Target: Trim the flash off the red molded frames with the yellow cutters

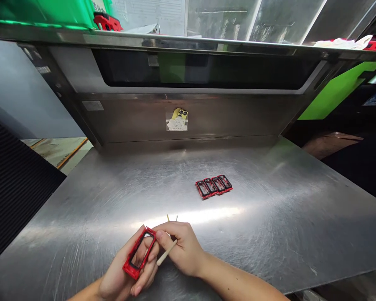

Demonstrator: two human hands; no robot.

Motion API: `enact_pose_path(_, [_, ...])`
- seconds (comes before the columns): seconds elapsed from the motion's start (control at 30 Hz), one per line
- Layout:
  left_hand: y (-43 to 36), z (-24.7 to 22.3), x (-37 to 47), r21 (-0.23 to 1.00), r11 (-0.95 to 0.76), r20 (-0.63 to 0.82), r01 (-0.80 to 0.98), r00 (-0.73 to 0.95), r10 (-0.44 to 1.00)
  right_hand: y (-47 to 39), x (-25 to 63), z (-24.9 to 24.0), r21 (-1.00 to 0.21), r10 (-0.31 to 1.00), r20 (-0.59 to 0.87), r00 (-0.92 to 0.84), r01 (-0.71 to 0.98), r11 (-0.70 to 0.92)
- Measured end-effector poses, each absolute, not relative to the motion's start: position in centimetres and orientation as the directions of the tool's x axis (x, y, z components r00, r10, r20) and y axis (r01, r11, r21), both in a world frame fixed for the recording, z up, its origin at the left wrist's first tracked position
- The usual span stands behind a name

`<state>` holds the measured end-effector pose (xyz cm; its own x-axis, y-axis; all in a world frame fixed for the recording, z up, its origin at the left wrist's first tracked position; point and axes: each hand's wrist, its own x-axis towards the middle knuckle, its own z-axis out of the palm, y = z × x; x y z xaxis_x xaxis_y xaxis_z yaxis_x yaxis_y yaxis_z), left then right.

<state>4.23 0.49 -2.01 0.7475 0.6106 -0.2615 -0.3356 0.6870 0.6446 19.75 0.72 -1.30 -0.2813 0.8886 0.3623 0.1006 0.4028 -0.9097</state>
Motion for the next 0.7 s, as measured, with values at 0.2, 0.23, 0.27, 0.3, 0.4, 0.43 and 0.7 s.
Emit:
enact_pose_path(0.2, [0.4,-1.9,4.2,0.646,0.695,-0.295,-0.316,0.736,0.609,0.7,19.8,-1.3,-0.91,0.891,0.344,-0.296,0.128,0.394])
enact_pose_path(0.23, [0.4,-1.8,4.2,0.651,0.697,-0.309,-0.3,0.734,0.604,0.7,19.8,-1.4,-0.909,0.89,0.342,-0.3,0.133,0.394])
enact_pose_path(0.27, [0.4,-1.7,4.3,0.666,0.692,-0.329,-0.28,0.722,0.608,0.6,19.8,-1.4,-0.908,0.893,0.342,-0.292,0.142,0.394])
enact_pose_path(0.3, [0.4,-1.6,4.3,0.69,0.677,-0.345,-0.255,0.706,0.618,0.6,19.8,-1.5,-0.909,0.902,0.34,-0.265,0.156,0.388])
enact_pose_path(0.4, [0.6,-1.1,4.2,0.861,0.478,-0.303,-0.174,0.581,0.756,0.4,20.0,-1.8,-0.91,0.937,0.341,-0.073,0.223,0.349])
enact_pose_path(0.43, [0.6,-1.0,4.0,0.934,0.337,-0.232,-0.12,0.515,0.825,0.4,20.1,-1.9,-0.907,0.935,0.353,-0.008,0.243,0.344])
enact_pose_path(0.7, [0.8,-0.8,2.6,0.736,-0.567,0.468,0.37,0.326,0.821,0.5,20.1,-1.0,-0.769,0.791,0.59,-0.16,0.185,0.611])
